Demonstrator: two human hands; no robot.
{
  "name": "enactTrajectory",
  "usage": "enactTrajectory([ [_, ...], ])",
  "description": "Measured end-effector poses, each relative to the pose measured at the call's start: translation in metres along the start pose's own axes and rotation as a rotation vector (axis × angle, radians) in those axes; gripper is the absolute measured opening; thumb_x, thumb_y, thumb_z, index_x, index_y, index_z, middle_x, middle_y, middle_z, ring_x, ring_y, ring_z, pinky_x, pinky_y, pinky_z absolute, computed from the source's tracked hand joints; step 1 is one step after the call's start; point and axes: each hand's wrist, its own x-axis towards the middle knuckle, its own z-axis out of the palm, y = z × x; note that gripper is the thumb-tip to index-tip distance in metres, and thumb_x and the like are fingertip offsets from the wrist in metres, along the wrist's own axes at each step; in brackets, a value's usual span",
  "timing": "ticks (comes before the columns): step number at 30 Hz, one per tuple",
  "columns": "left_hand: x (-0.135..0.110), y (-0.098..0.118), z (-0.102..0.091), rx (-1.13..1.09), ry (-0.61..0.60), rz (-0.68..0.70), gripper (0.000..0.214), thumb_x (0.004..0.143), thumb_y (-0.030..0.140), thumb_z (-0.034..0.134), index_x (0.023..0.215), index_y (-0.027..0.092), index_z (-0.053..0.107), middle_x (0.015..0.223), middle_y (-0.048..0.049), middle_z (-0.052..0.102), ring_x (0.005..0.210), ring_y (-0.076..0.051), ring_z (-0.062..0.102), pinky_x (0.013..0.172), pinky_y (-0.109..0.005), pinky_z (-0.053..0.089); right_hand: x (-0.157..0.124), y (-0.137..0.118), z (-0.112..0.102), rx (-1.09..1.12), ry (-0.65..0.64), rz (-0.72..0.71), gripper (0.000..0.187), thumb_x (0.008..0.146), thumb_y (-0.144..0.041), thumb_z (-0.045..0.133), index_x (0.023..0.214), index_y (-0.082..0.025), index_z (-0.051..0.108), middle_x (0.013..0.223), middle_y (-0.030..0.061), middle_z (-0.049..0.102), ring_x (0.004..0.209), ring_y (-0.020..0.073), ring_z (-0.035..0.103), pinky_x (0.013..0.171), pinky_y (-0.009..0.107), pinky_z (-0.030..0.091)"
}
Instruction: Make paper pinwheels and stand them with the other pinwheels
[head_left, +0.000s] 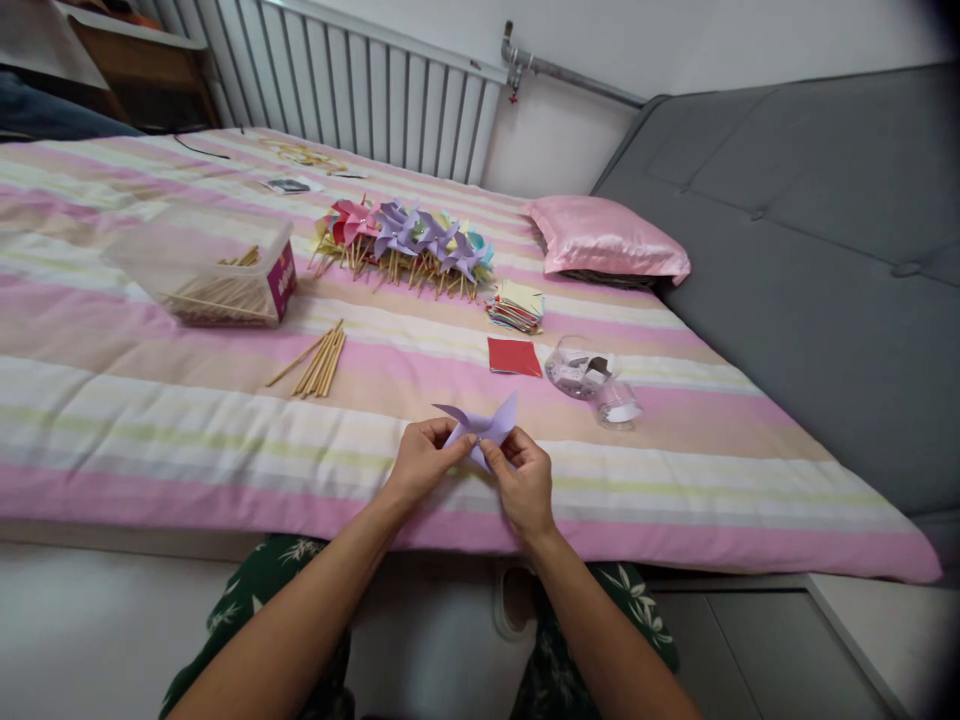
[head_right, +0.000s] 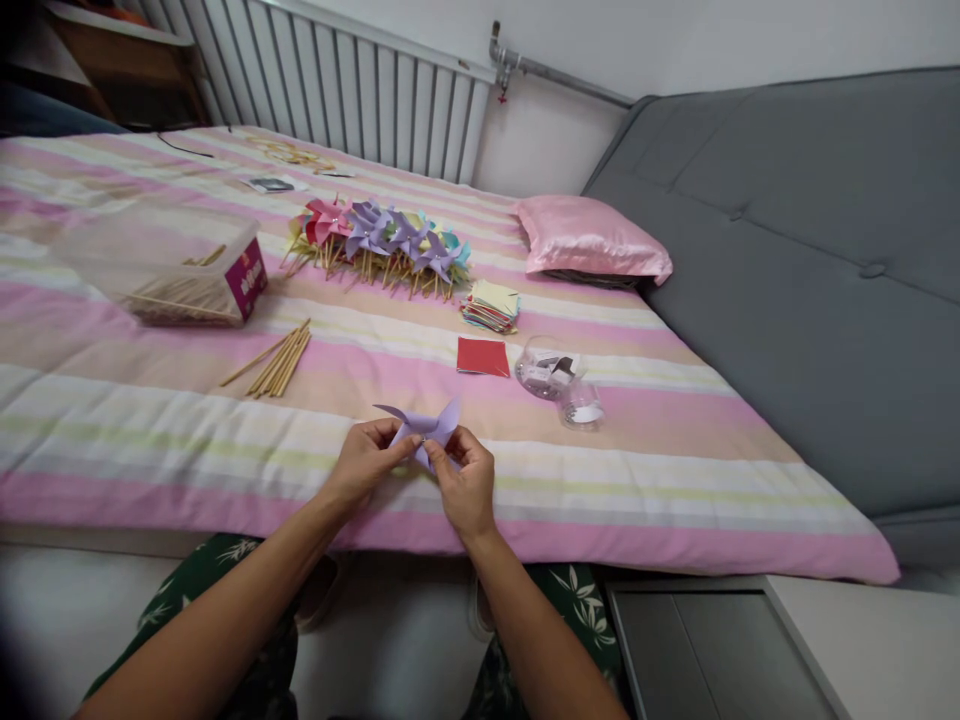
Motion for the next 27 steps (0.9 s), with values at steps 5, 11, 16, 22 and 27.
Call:
enactTrajectory([
  [5, 0.0003, -0.0013, 0.0, -0.005, 0.006, 0.014, 0.025, 0.064, 0.035, 0.07, 0.059, 0.013, 0.058, 0.055, 0.0028, 0.051, 0.052, -0.008, 0.041, 0.049, -0.02, 0.031, 0.0009, 0.0006, -0.0018, 0.02, -0.017, 0.018, 0.021, 0.077, -0.036, 0.064, 0.087, -0.017, 0.062, 0.077, 0.0011, 0.063, 0.071, 0.0143, 0.059, 0.065, 0.025, 0.047],
  [11, 0.0004, -0.0011, 0.0018, 0.013, 0.003, 0.025, 0.021, 0.065, 0.032, 0.068, 0.059, 0.014, 0.057, 0.055, 0.0031, 0.05, 0.053, -0.008, 0.041, 0.05, -0.02, 0.031, -0.0003, 0.0013, -0.0013, 0.05, -0.012, 0.042, 0.025, 0.077, -0.035, 0.063, 0.095, -0.017, 0.063, 0.083, 0.0038, 0.065, 0.073, 0.0153, 0.059, 0.067, 0.027, 0.048],
  [16, 0.001, -0.0026, 0.0017, 0.023, -0.012, 0.026, 0.018, 0.064, 0.03, 0.067, 0.062, 0.013, 0.061, 0.056, 0.0024, 0.052, 0.054, -0.009, 0.043, 0.052, -0.021, 0.033, -0.0006, 0.0002, -0.0007, 0.084, -0.007, 0.06, 0.024, 0.076, -0.034, 0.064, 0.094, -0.018, 0.063, 0.083, 0.0033, 0.066, 0.074, 0.0152, 0.06, 0.067, 0.026, 0.048],
  [22, 0.0027, -0.0059, 0.0013, 0.03, -0.027, 0.01, 0.017, 0.064, 0.028, 0.068, 0.067, 0.012, 0.065, 0.058, 0.0009, 0.056, 0.055, -0.01, 0.046, 0.054, -0.022, 0.036, 0.0007, -0.0012, 0.0003, 0.14, 0.006, 0.103, 0.023, 0.075, -0.031, 0.065, 0.092, -0.018, 0.06, 0.082, 0.0022, 0.065, 0.075, 0.0148, 0.06, 0.069, 0.026, 0.048],
  [27, 0.0025, -0.0046, 0.0008, 0.016, -0.012, -0.017, 0.021, 0.063, 0.032, 0.07, 0.065, 0.012, 0.065, 0.058, 0.0003, 0.057, 0.055, -0.01, 0.047, 0.053, -0.022, 0.036, 0.0, -0.0006, 0.0016, 0.125, 0.066, -0.002, 0.045, 0.074, -0.029, 0.066, 0.114, -0.023, 0.044, 0.097, 0.0036, 0.061, 0.079, 0.0138, 0.061, 0.07, 0.026, 0.05],
])
